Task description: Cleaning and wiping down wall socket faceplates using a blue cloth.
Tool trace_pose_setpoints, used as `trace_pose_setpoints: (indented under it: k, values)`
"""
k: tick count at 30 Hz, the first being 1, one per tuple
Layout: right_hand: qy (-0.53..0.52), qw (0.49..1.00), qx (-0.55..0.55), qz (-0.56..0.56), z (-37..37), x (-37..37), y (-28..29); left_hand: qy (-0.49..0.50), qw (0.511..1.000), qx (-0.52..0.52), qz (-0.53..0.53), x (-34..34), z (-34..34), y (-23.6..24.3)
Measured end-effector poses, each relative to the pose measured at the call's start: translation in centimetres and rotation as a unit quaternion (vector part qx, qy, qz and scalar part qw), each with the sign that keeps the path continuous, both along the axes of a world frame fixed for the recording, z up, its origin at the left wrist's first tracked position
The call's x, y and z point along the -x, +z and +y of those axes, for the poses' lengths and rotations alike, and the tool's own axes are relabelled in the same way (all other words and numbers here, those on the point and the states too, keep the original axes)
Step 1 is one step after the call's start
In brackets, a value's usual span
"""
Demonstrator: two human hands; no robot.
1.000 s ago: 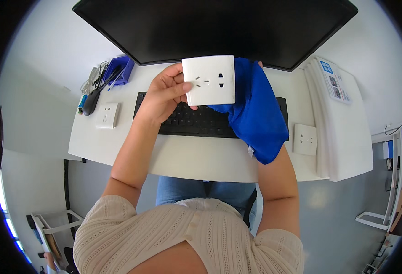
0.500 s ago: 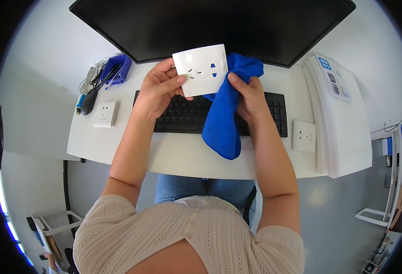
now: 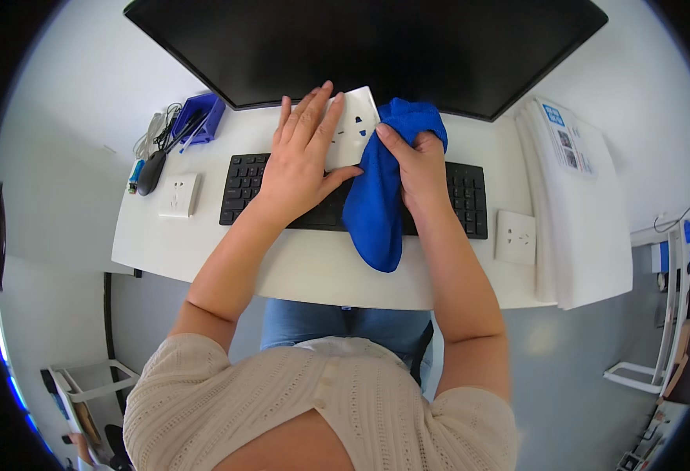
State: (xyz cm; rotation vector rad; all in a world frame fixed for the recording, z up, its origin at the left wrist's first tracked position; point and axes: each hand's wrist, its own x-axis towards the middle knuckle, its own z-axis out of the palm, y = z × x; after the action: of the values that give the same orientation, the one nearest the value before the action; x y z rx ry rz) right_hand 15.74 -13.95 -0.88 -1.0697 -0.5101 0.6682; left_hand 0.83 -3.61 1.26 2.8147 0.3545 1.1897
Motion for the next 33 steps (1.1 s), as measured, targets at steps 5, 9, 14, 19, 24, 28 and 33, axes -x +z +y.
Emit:
trace_pose_setpoints:
  k: [5, 9, 14, 19, 24, 28, 33]
  values:
    - [-0.051, 0.986, 0.088, -0.129, 0.7, 0.0, -0.6, -0.025, 0.999, 0.024, 0.009, 1.2, 0.7, 0.4]
    - [-0.185, 0.951, 0.142, -0.205, 0.1, -1.7, -1.8, -0.031, 0.999, -0.003, 0.02, 1.3, -0.4, 2.0]
    - [-0.121, 0.991, 0.027, -0.049, 0.0, -1.2, 0.1, 0.129, 0.988, 0.068, 0.043, 6.4, -1.3, 5.1]
    - [-0.119, 0.99, 0.033, -0.061, -0.2, -0.6, 0.8, 0.42, 0.893, 0.164, -0.007, 13.9, 1.6, 2.1]
    - [-0.117, 0.989, 0.061, -0.062, 0.1, -0.4, 0.5, 0.569, 0.793, 0.212, 0.057, 18.8, 5.3, -1.2]
    - [-0.118, 0.989, 0.051, -0.067, 0.2, -0.7, -0.2, 0.569, 0.795, 0.194, 0.079, 19.5, 6.7, -3.3]
    - [-0.118, 0.989, 0.064, -0.065, 0.1, -0.5, -0.1, 0.55, 0.792, 0.247, 0.1, 19.7, 7.7, -3.9]
